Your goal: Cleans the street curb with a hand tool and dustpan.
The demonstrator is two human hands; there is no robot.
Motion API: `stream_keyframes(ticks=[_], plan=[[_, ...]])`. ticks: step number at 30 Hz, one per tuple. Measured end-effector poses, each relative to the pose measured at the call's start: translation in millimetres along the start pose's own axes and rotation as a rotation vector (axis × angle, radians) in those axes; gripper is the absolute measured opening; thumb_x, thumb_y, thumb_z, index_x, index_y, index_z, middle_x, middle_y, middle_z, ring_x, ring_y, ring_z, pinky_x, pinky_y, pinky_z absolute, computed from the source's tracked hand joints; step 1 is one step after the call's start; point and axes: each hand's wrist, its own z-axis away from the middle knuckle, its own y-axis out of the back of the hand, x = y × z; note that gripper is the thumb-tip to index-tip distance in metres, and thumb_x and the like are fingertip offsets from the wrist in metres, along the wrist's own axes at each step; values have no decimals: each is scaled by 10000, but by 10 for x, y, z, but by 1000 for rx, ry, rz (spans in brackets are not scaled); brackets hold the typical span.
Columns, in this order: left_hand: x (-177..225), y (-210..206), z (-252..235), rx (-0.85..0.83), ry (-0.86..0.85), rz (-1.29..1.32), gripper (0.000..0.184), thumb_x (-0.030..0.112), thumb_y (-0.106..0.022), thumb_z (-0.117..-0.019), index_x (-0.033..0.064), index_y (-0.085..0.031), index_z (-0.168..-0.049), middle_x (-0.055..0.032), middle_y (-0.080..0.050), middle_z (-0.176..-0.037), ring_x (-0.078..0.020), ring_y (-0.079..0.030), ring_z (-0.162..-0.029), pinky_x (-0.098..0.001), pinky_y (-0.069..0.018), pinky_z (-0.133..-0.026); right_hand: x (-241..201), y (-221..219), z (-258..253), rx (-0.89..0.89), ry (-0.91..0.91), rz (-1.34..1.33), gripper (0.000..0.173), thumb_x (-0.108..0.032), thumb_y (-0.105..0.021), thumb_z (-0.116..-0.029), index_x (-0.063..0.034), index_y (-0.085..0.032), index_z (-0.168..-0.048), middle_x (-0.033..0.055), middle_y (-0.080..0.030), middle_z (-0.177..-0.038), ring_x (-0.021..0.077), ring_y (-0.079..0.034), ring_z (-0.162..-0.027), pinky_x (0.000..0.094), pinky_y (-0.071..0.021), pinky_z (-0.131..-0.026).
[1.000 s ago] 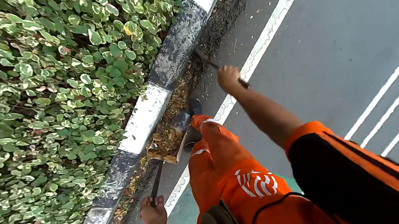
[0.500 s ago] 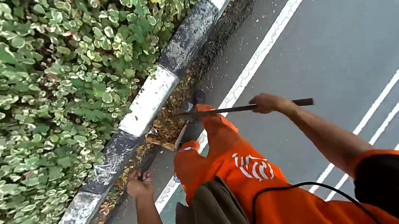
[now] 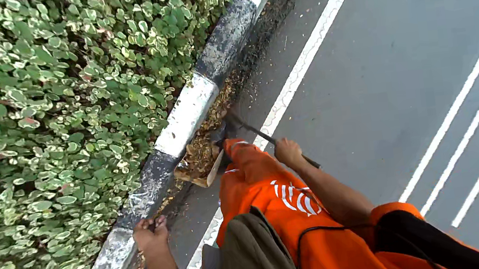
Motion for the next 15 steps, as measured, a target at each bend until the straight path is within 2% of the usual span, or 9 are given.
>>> stream_keyframes(ticks=[3, 6, 9, 11, 13, 15], plan=[[-30, -202, -60, 0, -2, -124, 271, 248, -399, -1048, 228, -419, -778, 61, -418, -583, -107, -448, -483, -301, -487, -516, 112, 511, -68, -101, 3, 29, 350, -279, -611, -970, -30, -670, -1208, 254, -671, -1243, 452, -647, -1173, 712, -508, -896], [-71, -327, -161, -11, -21, -203, 269, 270, -408, -1062, 225, -441, -799, 69, -438, -589, -91, -454, -475, -288, -486, -497, 127, 1364, -229, 8, 43, 54, 290, -268, -680, -965, -12, -701, -1100, 276, -697, -1101, 486, -677, -1038, 726, -519, -813], [-44, -382, -218, -11, -2, -234, 269, 251, -395, -1064, 211, -460, -806, 68, -460, -601, -86, -468, -482, -275, -496, -508, -215, 2133, -548, 178, 0, 95, 284, -232, -677, -940, 9, -689, -1089, 318, -674, -1136, 542, -647, -1070, 755, -496, -773], [-9, -389, -217, -7, 5, -257, 285, 250, -362, -1077, 213, -468, -815, 80, -472, -600, -72, -480, -486, -262, -502, -512, -509, 2337, -987, 301, -5, 93, 273, -156, -618, -958, 47, -679, -1130, 332, -657, -1192, 546, -636, -1108, 740, -500, -784], [-2, -398, -273, 20, -1, -248, 286, 231, -364, -1063, 217, -466, -796, 84, -477, -590, -62, -482, -481, -250, -492, -496, -836, 2310, -1605, 428, 33, 77, 272, -80, -540, -993, 92, -662, -1166, 350, -651, -1202, 552, -639, -1108, 720, -513, -795], [10, -390, -365, 33, 9, -244, 306, 236, -361, -1068, 213, -480, -787, 81, -494, -589, -65, -496, -483, -247, -490, -491, -1173, 2133, -2119, 417, 43, 72, 277, -42, -516, -1003, 101, -642, -1205, 342, -634, -1235, 532, -621, -1153, 687, -516, -835]])
